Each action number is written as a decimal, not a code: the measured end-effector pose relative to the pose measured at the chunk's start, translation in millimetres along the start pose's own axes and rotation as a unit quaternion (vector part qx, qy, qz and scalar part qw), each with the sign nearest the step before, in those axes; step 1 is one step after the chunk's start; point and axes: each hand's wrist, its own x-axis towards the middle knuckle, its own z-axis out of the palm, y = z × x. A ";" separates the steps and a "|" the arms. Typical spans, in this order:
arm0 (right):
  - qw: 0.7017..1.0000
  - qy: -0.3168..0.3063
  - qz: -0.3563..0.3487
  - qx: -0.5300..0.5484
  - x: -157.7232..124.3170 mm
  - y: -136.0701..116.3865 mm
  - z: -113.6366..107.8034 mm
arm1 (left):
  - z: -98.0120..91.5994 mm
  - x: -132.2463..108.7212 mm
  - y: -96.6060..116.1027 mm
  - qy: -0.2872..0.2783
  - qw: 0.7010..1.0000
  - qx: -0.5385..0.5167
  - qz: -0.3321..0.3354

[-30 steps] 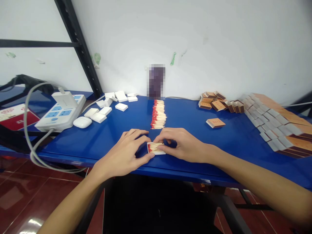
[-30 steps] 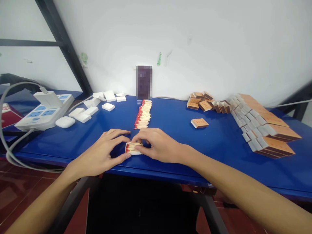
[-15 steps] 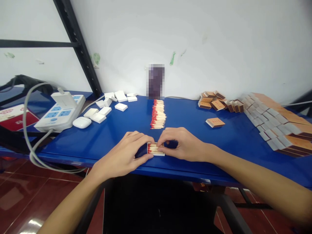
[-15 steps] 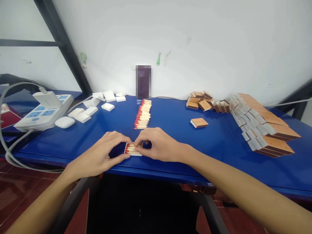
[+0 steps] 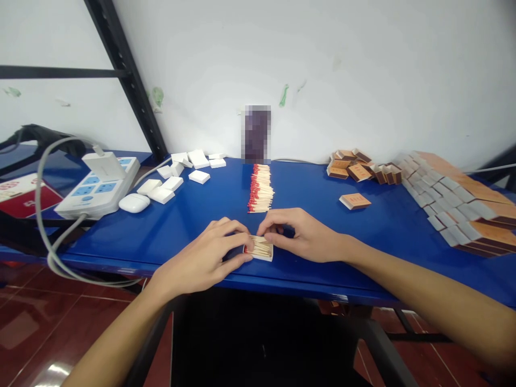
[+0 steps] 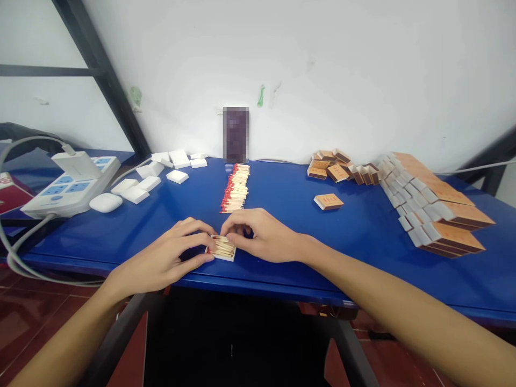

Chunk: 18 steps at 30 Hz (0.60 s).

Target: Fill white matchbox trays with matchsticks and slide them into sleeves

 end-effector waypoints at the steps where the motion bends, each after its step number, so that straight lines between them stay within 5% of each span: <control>1: 1.000 0.005 0.006 0.002 0.1 0.3 0.3 | 0.4 0.4 0.1 0.002 1.000 0.001 -0.003; 12: 0.998 0.037 0.037 -0.034 0.8 -1.5 4.2 | 2.8 -1.6 -0.2 0.028 0.998 -0.009 -0.051; 18: 0.999 0.012 -0.018 -0.044 -0.7 -3.6 2.5 | 4.3 -1.3 -1.3 0.027 0.999 -0.007 -0.035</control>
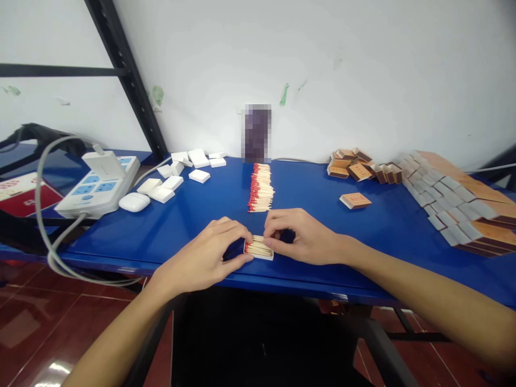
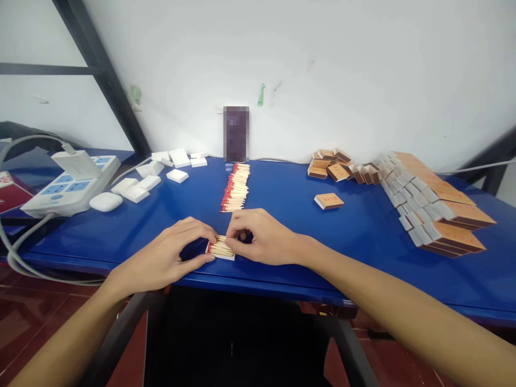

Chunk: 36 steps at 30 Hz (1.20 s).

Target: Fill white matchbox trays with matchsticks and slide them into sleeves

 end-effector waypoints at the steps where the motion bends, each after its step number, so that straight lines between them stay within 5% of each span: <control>1: 1.000 -0.002 -0.004 0.001 -0.1 0.6 0.0 | -0.1 0.2 0.3 -0.002 1.000 0.000 0.002; 19: 0.996 -0.059 0.058 0.032 2.4 1.7 0.9 | -4.5 1.5 0.2 -0.015 0.998 0.013 0.057; 36: 0.997 -0.045 0.053 0.031 1.2 3.9 2.9 | -2.0 1.4 0.6 0.003 1.000 0.010 0.028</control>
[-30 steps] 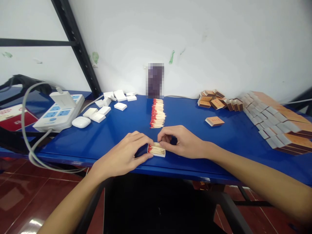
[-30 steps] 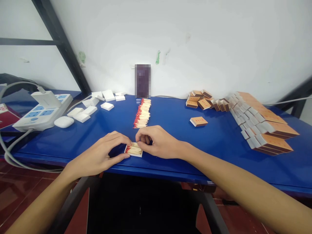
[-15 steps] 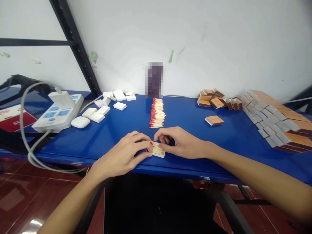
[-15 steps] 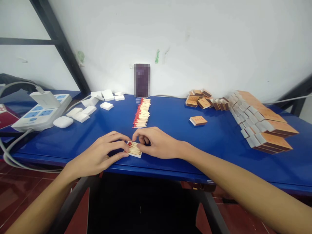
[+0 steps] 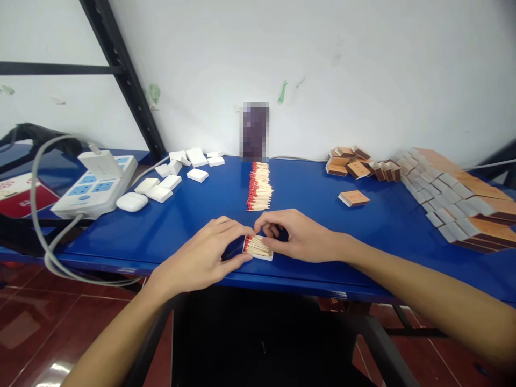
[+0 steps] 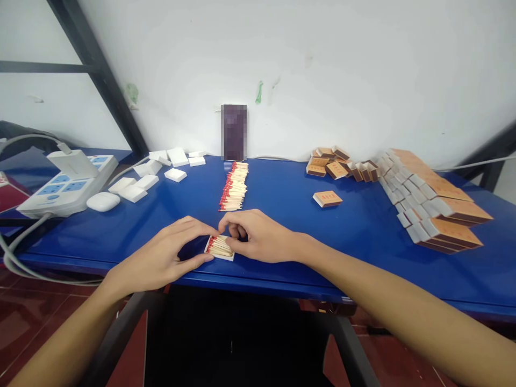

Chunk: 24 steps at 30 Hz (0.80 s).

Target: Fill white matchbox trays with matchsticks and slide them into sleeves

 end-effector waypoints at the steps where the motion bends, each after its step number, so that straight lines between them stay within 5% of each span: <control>1: 1.000 0.002 0.001 0.001 -0.1 0.2 0.2 | 0.1 -0.2 -0.2 -0.004 1.000 0.002 0.004; 13: 1.000 0.002 -0.004 -0.012 -0.3 -2.1 -0.1 | 0.5 1.1 -0.3 -0.005 1.000 -0.004 0.013; 20: 0.977 0.154 0.058 -0.135 7.3 25.0 -3.6 | 2.3 -0.2 -2.2 0.002 1.000 0.010 0.006; 24: 0.969 0.149 0.058 -0.190 13.0 34.8 -5.7 | 2.4 0.9 -2.2 -0.001 1.000 0.013 0.006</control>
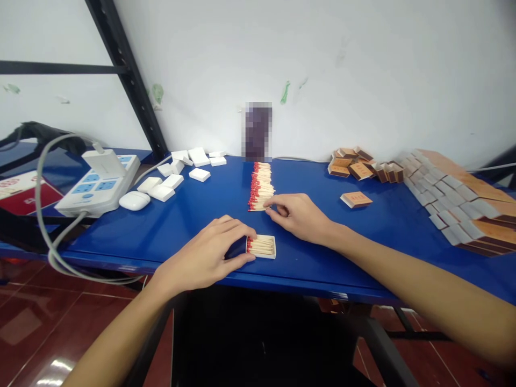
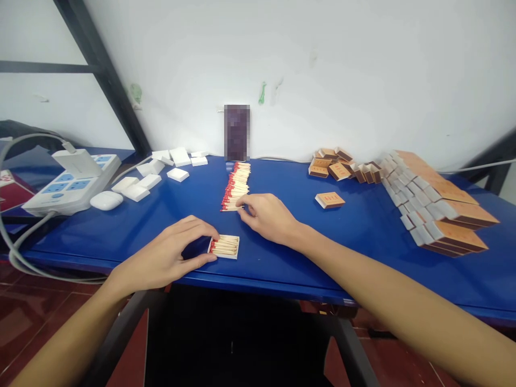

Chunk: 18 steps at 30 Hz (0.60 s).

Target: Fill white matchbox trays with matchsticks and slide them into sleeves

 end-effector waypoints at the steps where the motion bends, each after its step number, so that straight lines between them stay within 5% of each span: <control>1: 1.000 -0.007 -0.002 -0.007 1.0 -0.1 0.4 | -0.1 0.2 0.0 0.000 1.000 0.001 0.000; 18: 0.998 -0.056 0.014 -0.009 -2.1 -8.6 -1.8 | -1.4 -0.3 2.0 -0.005 1.000 -0.002 -0.009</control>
